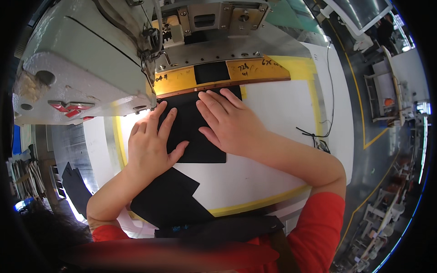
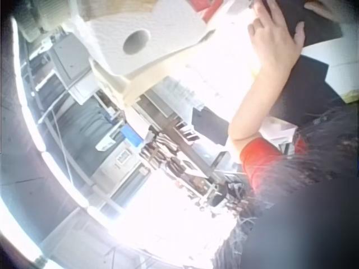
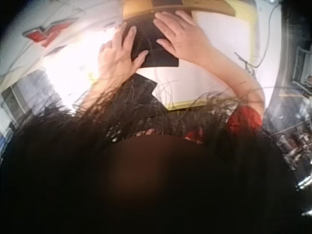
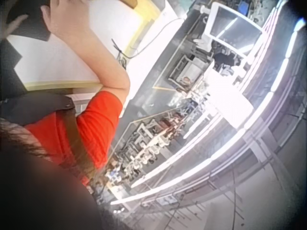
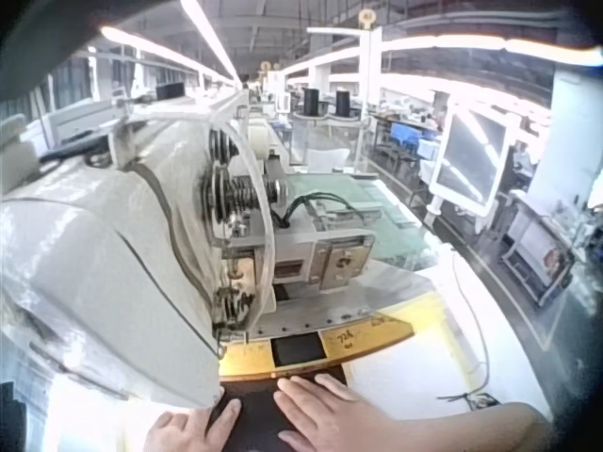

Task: Aligning and sewing black fabric or leather components using an industrial automated sewing machine.

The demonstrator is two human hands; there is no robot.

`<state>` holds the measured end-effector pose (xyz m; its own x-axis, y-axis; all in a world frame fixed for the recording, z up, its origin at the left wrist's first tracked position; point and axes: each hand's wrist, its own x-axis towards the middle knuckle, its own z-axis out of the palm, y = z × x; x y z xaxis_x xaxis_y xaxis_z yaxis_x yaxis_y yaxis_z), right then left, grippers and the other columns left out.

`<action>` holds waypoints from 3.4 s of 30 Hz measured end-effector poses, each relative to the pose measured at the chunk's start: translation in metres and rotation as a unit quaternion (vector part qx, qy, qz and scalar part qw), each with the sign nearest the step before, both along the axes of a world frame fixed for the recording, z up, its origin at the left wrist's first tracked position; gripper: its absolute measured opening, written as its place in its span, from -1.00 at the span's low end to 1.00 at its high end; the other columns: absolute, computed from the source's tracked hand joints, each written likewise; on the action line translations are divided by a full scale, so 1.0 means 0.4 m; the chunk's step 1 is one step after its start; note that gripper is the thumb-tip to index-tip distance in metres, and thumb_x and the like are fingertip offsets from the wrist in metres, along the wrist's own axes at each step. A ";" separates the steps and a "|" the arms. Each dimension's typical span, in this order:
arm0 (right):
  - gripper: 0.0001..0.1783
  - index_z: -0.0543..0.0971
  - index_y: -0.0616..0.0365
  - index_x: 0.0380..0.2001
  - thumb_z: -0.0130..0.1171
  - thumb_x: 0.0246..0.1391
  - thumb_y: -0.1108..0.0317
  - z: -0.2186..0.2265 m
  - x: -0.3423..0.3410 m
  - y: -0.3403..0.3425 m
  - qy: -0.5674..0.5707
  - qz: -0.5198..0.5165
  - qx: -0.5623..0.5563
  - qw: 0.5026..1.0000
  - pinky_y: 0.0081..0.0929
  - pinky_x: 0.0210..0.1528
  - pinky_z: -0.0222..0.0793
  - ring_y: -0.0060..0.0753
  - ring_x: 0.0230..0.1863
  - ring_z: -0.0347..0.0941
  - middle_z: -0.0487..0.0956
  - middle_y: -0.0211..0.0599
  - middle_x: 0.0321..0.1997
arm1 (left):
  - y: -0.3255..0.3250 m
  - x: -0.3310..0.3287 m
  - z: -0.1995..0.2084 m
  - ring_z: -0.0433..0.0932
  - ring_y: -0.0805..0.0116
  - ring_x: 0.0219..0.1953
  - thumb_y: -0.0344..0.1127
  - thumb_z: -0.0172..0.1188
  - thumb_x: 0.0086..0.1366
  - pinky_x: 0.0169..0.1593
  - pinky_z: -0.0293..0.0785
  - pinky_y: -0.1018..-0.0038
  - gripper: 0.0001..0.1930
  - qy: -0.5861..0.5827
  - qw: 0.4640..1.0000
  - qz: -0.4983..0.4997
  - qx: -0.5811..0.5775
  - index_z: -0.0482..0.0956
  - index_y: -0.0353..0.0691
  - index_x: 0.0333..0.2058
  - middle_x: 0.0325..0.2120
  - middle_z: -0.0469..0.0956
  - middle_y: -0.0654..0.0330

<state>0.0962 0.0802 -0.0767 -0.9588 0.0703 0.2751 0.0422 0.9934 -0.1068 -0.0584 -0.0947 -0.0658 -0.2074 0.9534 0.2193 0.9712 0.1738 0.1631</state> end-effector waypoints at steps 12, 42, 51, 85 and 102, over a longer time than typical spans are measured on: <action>-0.42 0.44 0.31 0.09 0.22 0.05 0.18 0.017 -0.008 -0.002 0.021 0.031 0.019 0.999 -0.20 0.30 0.15 -0.19 0.23 0.34 0.39 -0.10 0.20 | 0.001 0.014 0.034 0.45 0.02 -0.03 -0.07 0.37 -0.02 0.07 0.37 0.23 -0.32 0.026 0.999 0.027 0.004 0.45 -0.22 0.08 0.00 0.42 0.00; -0.43 0.41 0.30 0.09 0.17 0.10 0.13 0.058 0.066 0.042 0.036 0.059 0.053 0.996 -0.07 0.28 0.15 -0.21 0.05 0.40 0.44 -0.16 0.01 | -0.002 0.049 0.092 0.45 -0.01 0.05 -0.07 0.35 0.03 0.08 0.36 0.22 -0.42 0.060 0.995 0.079 0.007 0.47 -0.31 -0.04 0.01 0.43 -0.04; -0.40 0.46 0.27 0.08 0.20 0.05 0.10 0.060 0.114 0.059 0.018 0.018 -0.005 1.000 0.00 0.34 0.03 -0.21 0.22 0.33 0.41 -0.14 0.17 | 0.086 0.127 0.071 0.42 0.06 0.01 0.01 0.33 0.07 0.15 0.33 0.22 -0.35 0.036 0.999 -0.023 0.020 0.47 -0.29 0.06 -0.05 0.45 -0.02; -0.47 0.51 0.27 0.02 0.15 0.07 0.12 0.070 0.118 0.066 0.033 0.023 -0.045 0.998 -0.06 0.30 0.07 -0.25 0.28 0.24 0.41 -0.21 0.19 | 0.080 0.135 0.086 0.42 0.08 -0.01 0.00 0.35 0.04 0.07 0.36 0.23 -0.32 0.034 0.999 -0.005 0.025 0.44 -0.23 0.10 -0.04 0.43 0.01; -0.51 0.46 0.22 0.02 0.21 0.01 0.26 0.063 0.116 0.078 0.103 0.051 -0.079 0.990 -0.05 0.20 0.18 -0.19 0.05 0.38 0.47 -0.21 0.00 | 0.095 0.157 0.098 0.40 -0.01 0.04 -0.13 0.37 -0.01 0.09 0.34 0.20 -0.33 0.014 0.999 0.025 0.023 0.41 -0.20 0.10 0.02 0.38 0.00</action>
<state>0.1425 0.1112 -0.0515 -0.8882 0.0347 0.4582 -0.0954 0.9615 -0.2578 0.0045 -0.0566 -0.0267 -0.2472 0.9307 0.2697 0.9659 0.2145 0.1450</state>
